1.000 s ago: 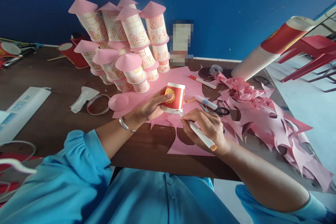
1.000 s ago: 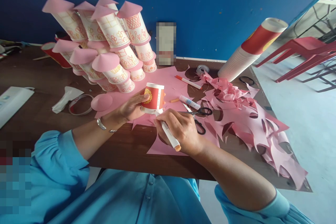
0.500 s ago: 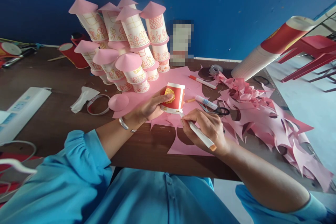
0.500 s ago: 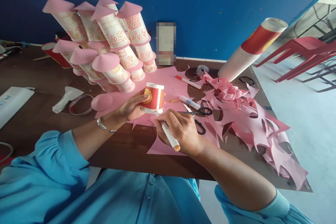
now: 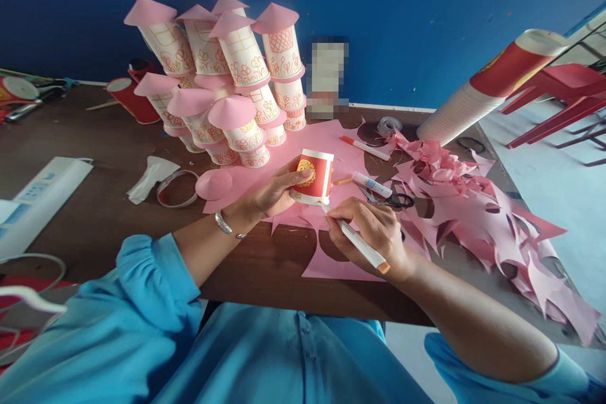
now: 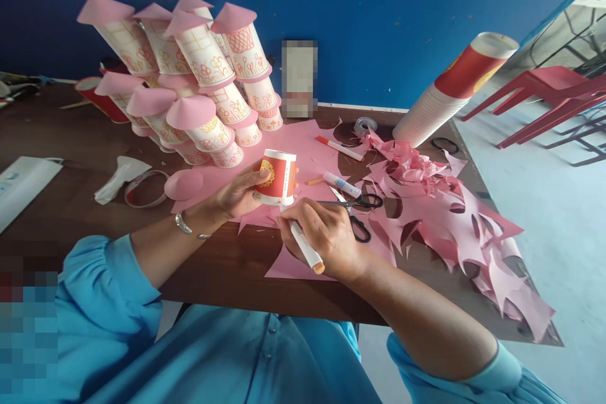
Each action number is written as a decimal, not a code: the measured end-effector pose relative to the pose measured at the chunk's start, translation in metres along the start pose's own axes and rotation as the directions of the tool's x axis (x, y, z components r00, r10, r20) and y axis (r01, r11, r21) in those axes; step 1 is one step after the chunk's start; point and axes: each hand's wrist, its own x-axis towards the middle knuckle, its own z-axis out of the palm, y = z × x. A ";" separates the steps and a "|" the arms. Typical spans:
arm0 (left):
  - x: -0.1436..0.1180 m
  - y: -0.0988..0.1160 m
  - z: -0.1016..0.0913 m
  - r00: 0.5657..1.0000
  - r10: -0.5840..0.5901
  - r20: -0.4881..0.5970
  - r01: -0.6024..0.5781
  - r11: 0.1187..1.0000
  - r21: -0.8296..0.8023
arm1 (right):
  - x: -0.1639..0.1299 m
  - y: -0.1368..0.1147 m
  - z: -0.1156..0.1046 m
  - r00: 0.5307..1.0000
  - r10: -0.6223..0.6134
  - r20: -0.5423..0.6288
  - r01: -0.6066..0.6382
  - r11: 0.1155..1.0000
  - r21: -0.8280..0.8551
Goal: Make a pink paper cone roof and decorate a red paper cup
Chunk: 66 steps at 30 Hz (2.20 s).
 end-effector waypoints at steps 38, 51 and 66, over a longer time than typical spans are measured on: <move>-0.003 -0.005 -0.006 1.000 0.000 -0.031 0.002 0.999 0.052 | 0.000 -0.001 0.000 0.997 0.075 0.033 -0.077 0.996 0.052; -0.003 -0.005 -0.006 0.999 -0.018 -0.044 0.020 0.999 0.034 | 0.000 -0.001 -0.001 0.998 0.064 0.020 -0.065 0.997 0.029; -0.001 -0.007 -0.009 1.000 0.011 0.020 -0.012 0.999 0.042 | -0.001 -0.001 -0.002 0.992 0.107 0.061 -0.112 0.990 0.090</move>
